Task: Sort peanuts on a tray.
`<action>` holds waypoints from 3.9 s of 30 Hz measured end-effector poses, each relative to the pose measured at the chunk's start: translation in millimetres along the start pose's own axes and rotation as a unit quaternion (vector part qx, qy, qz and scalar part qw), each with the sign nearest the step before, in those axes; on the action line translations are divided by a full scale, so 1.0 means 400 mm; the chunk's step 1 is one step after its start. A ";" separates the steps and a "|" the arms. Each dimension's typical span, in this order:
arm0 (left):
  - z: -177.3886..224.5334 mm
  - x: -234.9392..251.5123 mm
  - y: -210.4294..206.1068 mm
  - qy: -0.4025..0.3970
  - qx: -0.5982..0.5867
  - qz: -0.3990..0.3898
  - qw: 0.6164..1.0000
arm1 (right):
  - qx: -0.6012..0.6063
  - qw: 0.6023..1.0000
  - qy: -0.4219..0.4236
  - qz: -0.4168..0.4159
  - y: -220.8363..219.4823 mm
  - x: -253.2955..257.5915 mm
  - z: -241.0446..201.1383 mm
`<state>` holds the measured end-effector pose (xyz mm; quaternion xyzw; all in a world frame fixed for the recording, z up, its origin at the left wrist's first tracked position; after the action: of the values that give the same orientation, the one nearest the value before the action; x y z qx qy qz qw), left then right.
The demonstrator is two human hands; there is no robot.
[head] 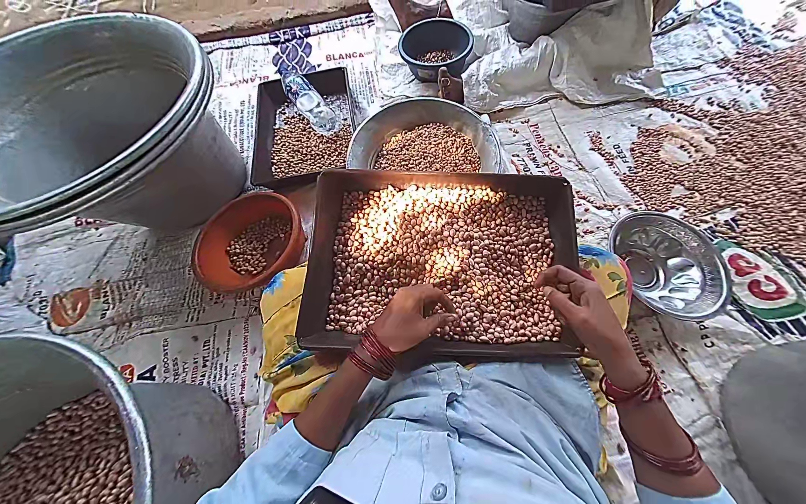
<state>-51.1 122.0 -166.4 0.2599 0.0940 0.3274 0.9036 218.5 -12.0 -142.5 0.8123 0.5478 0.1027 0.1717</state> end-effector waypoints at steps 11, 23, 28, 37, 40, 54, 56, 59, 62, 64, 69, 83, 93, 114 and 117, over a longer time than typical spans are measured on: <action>0.043 0.021 0.004 0.080 0.168 0.042 0.982 | -0.393 0.911 -0.064 -0.106 -0.076 -0.026 -0.024; 0.034 0.021 -0.042 0.045 0.236 0.055 0.969 | 0.081 0.996 -0.035 -0.020 -0.056 0.022 0.015; 0.007 0.014 -0.055 -0.017 0.239 0.111 0.964 | -0.160 0.982 0.097 -0.001 -0.139 0.052 -0.049; -0.001 0.027 0.010 0.086 -0.056 0.061 0.993 | -0.307 0.942 0.126 -0.058 -0.206 0.080 -0.080; 0.006 0.044 0.012 0.090 -0.250 0.036 0.963 | -0.296 0.946 0.113 -0.063 -0.198 0.082 -0.072; 0.062 0.055 -0.069 0.110 -0.265 -0.169 0.943 | -0.264 0.934 0.223 -0.089 -0.205 -0.011 -0.151; 0.049 0.050 -0.056 0.138 -0.298 -0.181 0.927 | -0.275 0.927 0.243 -0.077 -0.223 -0.022 -0.162; 0.036 0.032 0.035 0.161 -0.223 -0.147 0.950 | -0.287 0.929 0.224 -0.068 -0.207 -0.010 -0.158; 0.011 -0.008 0.201 0.176 -0.009 0.014 0.984 | -0.312 0.933 0.165 -0.077 -0.159 0.002 -0.129; -0.005 -0.044 0.310 0.215 0.145 0.164 0.952 | -0.329 0.934 0.104 -0.093 -0.122 0.009 -0.113; -0.054 -0.097 0.384 0.155 0.296 0.351 0.875 | -0.367 0.923 -0.047 -0.107 -0.047 0.035 -0.096; 0.052 0.020 0.091 0.350 0.225 -0.160 0.895 | -0.449 0.851 -0.182 -0.200 -0.133 0.076 -0.107; 0.073 0.083 0.009 0.157 -0.414 0.077 0.894 | -0.134 0.984 0.108 -0.051 -0.101 0.113 -0.101; 0.091 0.131 -0.061 -0.124 0.248 0.140 0.951 | -0.253 0.945 0.086 0.189 0.032 0.133 0.008; 0.090 0.154 -0.087 -0.122 0.304 0.113 0.938 | -0.212 0.970 0.060 0.099 0.010 0.080 0.003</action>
<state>27.2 124.0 -154.5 0.5688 0.0483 0.3494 0.7430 234.5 15.9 -142.5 0.7996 0.4400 0.2816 0.2963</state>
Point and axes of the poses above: each hand's wrist, its own x-axis towards the middle knuckle, its own y-axis out of the back of the hand, z = x × y, the point moved 1 cm from there along x, towards the middle knuckle, and after that the axes turned 2 degrees about z, right-handed, at the moved point
